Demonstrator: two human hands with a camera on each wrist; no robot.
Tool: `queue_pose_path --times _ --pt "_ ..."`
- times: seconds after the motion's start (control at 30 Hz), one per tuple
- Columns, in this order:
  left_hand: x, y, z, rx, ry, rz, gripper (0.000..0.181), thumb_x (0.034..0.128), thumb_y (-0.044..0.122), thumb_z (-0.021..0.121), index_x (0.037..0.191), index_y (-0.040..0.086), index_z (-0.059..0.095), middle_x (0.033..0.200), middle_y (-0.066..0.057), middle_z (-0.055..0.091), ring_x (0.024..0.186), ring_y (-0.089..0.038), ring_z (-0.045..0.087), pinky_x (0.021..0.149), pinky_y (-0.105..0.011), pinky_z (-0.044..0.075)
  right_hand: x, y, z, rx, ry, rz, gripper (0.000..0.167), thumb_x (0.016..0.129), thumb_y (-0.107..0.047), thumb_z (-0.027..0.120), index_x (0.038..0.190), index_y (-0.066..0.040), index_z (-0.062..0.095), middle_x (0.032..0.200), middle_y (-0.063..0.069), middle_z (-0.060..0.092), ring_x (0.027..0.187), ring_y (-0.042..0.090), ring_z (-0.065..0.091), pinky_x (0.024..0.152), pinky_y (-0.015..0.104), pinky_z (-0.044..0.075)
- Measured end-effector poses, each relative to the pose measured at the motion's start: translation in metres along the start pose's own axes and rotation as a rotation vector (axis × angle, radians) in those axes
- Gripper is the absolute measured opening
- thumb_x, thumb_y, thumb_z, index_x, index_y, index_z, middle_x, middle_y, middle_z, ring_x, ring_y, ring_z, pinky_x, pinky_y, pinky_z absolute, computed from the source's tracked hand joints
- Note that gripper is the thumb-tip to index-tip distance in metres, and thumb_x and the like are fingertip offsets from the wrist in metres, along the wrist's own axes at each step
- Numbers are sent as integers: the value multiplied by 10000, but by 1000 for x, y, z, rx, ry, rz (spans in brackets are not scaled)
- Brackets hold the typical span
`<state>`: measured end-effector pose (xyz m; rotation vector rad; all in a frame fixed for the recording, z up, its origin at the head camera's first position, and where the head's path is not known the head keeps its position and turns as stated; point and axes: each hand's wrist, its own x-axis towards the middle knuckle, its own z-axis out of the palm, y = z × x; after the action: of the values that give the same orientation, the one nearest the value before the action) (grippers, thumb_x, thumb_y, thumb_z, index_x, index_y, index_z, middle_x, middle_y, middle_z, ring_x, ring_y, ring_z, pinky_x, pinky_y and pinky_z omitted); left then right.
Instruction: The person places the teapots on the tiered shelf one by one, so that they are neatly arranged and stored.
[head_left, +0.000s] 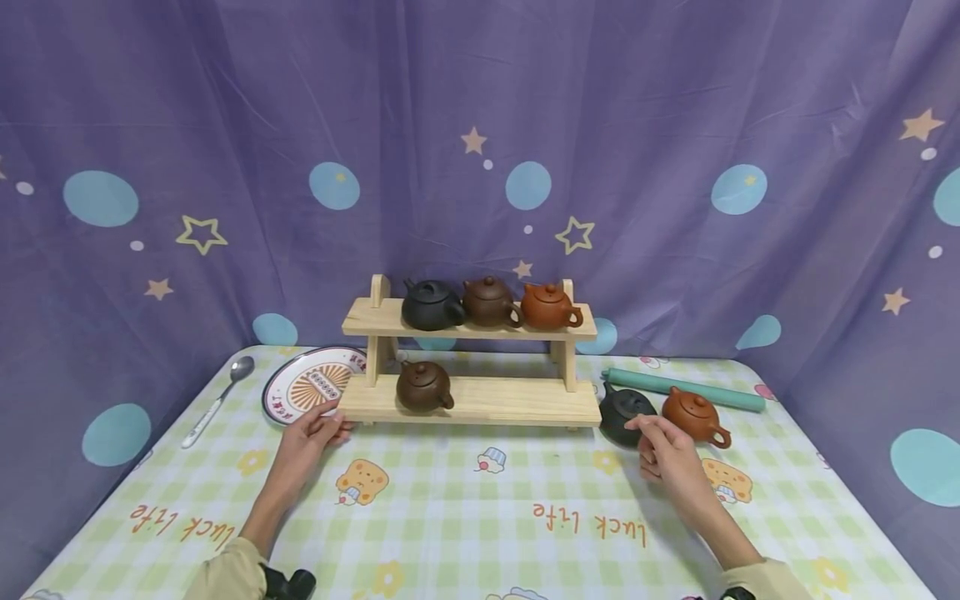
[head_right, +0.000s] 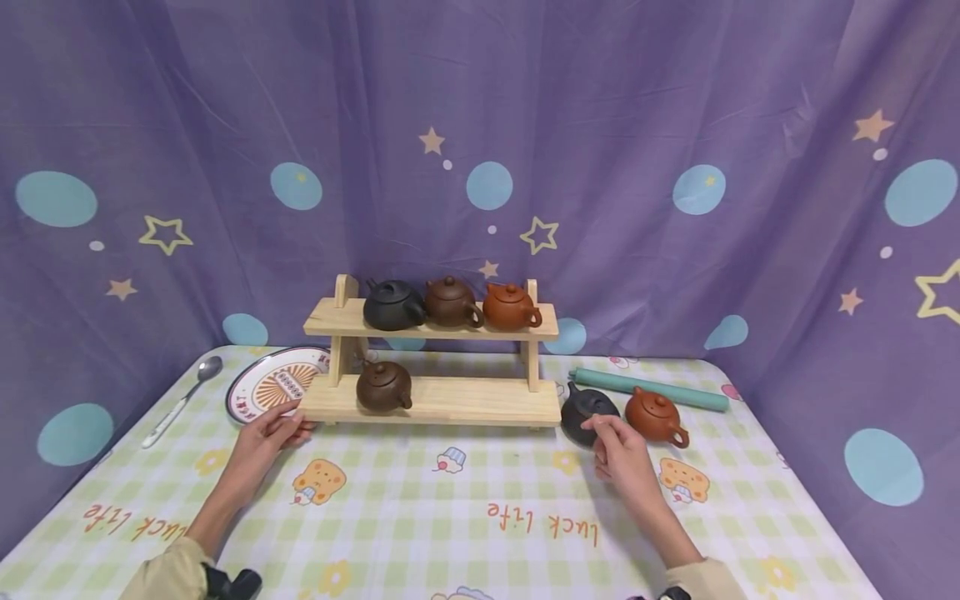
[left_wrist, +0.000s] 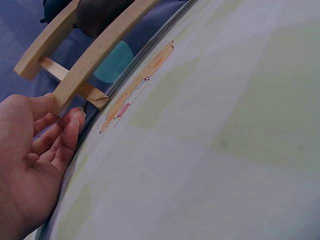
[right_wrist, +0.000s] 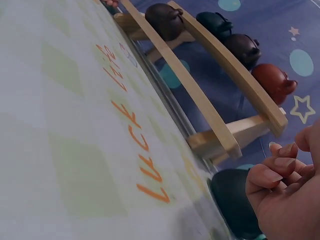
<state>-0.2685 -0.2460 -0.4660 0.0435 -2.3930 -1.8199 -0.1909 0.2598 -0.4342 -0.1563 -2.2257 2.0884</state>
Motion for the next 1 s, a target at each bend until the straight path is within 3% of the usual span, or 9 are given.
queue_pose_path --times 0.27,0.5,1.0 --pt "0 -1 -1 -9 -5 1 454 1099 157 538 1489 -62 465 1123 -206 704 833 -54 685 794 -189 589 -2 1 -14 8 30 -12 373 1127 -328 462 1152 15 604 740 24 396 563 106 334 497 257 361" --pt "-1 -1 -1 -18 -6 -8 450 1099 157 538 1491 -51 468 1130 -202 701 843 -54 685 810 -193 588 -1 2 -24 59 26 -30 373 1124 -344 467 1132 7 594 720 11 382 554 98 316 509 369 219" --pt "-1 1 -1 -17 -8 -11 466 1098 168 543 1499 -54 456 1147 -214 698 840 -54 686 806 -193 588 6 19 -49 122 43 -33 319 1118 -332 484 1095 -39 609 711 -15 388 552 66 327 483 302 191"
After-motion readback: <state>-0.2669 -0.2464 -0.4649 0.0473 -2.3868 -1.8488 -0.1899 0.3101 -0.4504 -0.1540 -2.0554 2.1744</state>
